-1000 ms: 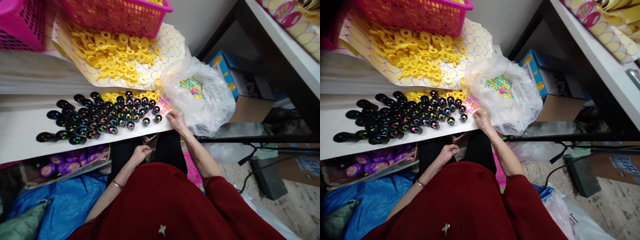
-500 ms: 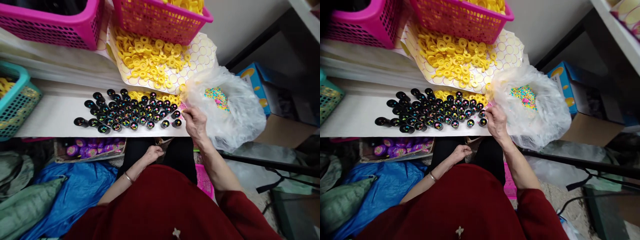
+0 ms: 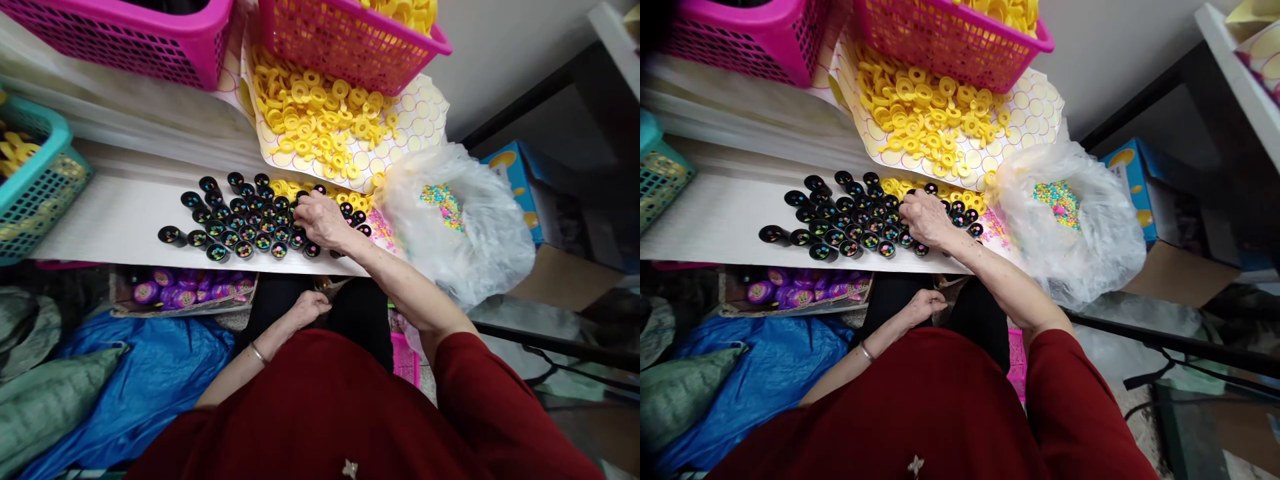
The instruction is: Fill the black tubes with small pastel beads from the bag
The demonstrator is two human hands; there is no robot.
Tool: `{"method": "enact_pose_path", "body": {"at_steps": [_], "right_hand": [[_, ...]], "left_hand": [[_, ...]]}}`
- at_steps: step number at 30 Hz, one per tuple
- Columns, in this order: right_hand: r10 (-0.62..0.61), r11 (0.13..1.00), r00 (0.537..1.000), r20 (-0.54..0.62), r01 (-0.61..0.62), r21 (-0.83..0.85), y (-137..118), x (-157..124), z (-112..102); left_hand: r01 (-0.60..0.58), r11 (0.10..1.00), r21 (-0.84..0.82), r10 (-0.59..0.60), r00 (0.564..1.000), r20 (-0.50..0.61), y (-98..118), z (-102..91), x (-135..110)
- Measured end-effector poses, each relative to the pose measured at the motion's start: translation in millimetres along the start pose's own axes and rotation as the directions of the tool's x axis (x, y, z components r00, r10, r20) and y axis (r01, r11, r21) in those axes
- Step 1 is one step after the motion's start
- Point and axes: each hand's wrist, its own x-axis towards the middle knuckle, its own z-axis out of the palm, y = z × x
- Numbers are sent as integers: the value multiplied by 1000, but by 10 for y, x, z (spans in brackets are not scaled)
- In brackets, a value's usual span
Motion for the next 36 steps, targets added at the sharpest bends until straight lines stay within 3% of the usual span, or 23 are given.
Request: {"method": "enact_pose_path", "body": {"at_steps": [15, 20, 22, 24, 27, 29, 31, 33, 36], "right_hand": [[-62, 986, 998, 8, 62, -155, -30, 13, 59], [-41, 995, 998, -47, 36, -96, 16, -28, 93], [-26, 1000, 990, -139, 24, -17, 107, -133, 74], [22, 995, 954, -300, 8, 99, 251, -336, 49], [207, 954, 851, -482, -66, 292, 546, -799, 52], [375, 906, 787, -490, -198, 375, 766, -1128, 107], [523, 848, 735, -431, -403, 343, 955, -1395, 198], [596, 802, 717, -360, -557, 216, 1075, -1559, 302], [615, 768, 711, -341, -637, 58, 1123, -1619, 427]], "left_hand": [[-43, 999, 2, 43, 999, -5, 57, -20, -19], [-67, 997, 37, 66, 998, 18, 78, -56, -17], [-66, 997, 30, 66, 998, 2, 69, -57, -4], [-58, 998, 22, 59, 998, -11, 53, -48, 8], [-44, 999, 28, 44, 999, -6, 37, -28, 14], [-34, 999, 37, 34, 999, -11, 36, -17, 14], [-24, 999, 44, 25, 999, -26, 40, -12, 14], [-16, 998, 53, 18, 999, -39, 44, -8, 16], [-4, 998, 66, 8, 999, -52, 47, 3, 18]]}}
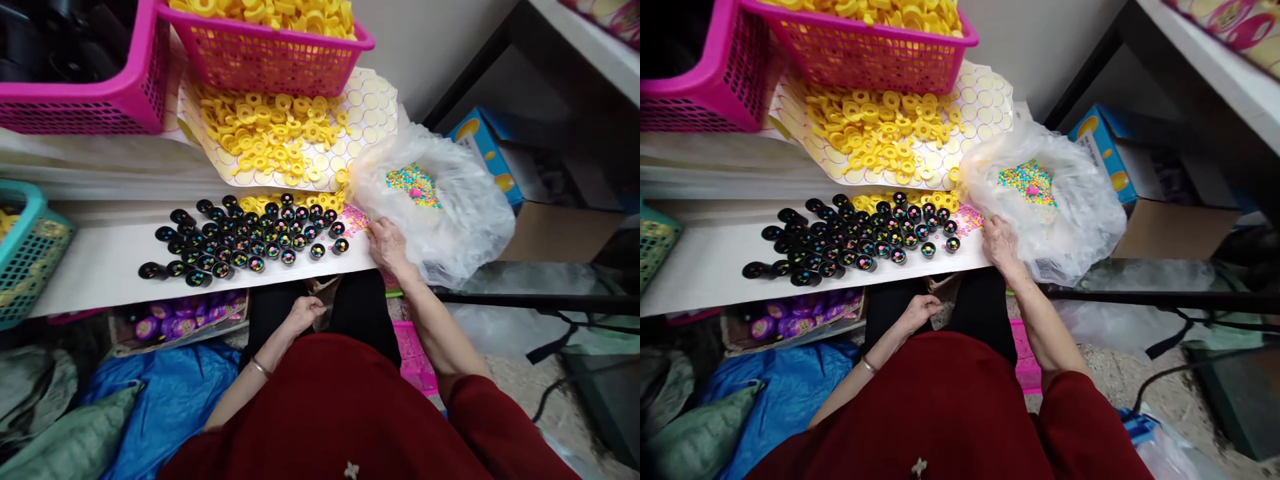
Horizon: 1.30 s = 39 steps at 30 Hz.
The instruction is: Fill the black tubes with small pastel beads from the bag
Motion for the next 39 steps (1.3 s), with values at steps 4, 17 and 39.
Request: {"method": "enact_pose_path", "body": {"at_steps": [4, 17, 39], "right_hand": [[-38, 997, 999, 15, 39, -69, -65, 36, 78], [-87, 990, 996, 1, 86, 110, -60, 25, 164], [-53, 178, 950, 307, -294, 939, -770, -919, -231]], "left_hand": [[15, 1000, 13, -15, 1000, -9, 11, 21, -3], [9, 1000, 15, -8, 1000, -18, 49, -4, -31], [-224, 842, -490, 192, 975, -115, 1078, 249, -373]]}}
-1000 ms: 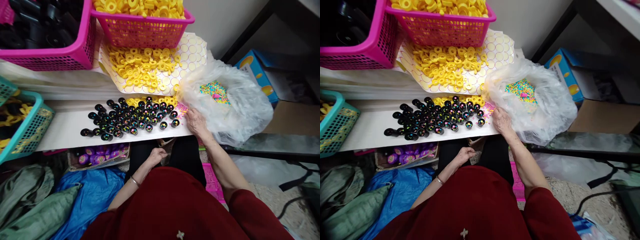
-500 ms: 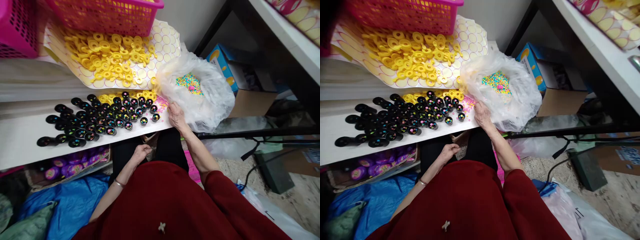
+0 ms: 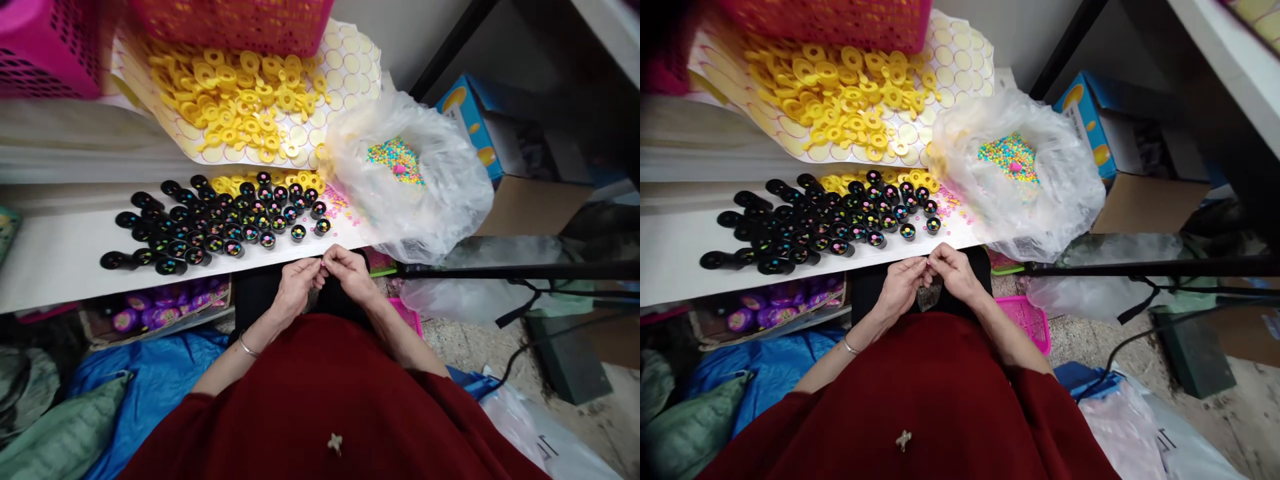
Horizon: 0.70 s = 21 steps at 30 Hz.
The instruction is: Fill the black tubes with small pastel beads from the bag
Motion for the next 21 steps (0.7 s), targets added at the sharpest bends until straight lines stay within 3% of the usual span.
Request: {"method": "enact_pose_path", "body": {"at_steps": [4, 9, 13, 17, 21], "right_hand": [[-146, 934, 989, 7, 141, -327, 57, -65, 42], [-265, 830, 964, 10, 234, -506, 154, -14, 173], [-431, 667, 901, 48, 354, -656, 245, 3, 288], [-442, 524, 880, 173, 410, -746, 282, 4, 331], [-457, 520, 877, 150, 400, -755, 267, 21, 367]], "left_hand": [[-18, 996, 85, 20, 1000, -21, -39, -42, -19], [-82, 986, 143, 95, 992, -85, -57, -123, -30], [-100, 987, 122, 118, 982, -148, -38, -177, -6], [-101, 985, 143, 125, 977, -171, -45, -265, 3], [-120, 982, 148, 140, 982, -128, -59, -359, -2]]}}
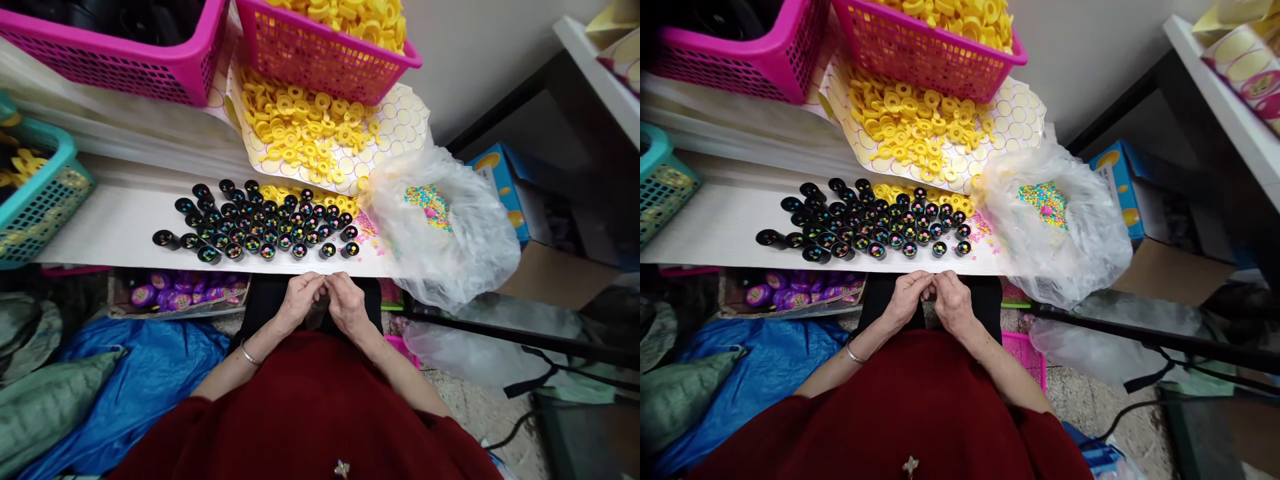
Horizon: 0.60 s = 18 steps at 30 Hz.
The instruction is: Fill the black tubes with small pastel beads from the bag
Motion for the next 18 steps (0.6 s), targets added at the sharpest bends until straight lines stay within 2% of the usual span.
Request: {"method": "enact_pose_path", "body": {"at_steps": [3, 10, 15, 18], "right_hand": [[35, 997, 999, 20, -37, 74, -34, 30, 7], [149, 953, 987, 64, -160, 255, -93, 30, 23], [110, 962, 988, 104, -132, 238, -75, 12, 23], [45, 978, 990, 136, -72, 197, -49, 23, 14]], "left_hand": [[-15, 1000, -23, 16, 999, 45, -22, -55, -6], [-65, 998, -1, 65, 996, 64, -83, -102, -34], [-60, 998, -18, 61, 997, 42, -92, -79, -53], [-53, 997, -47, 54, 998, 20, -94, -76, -59]]}}
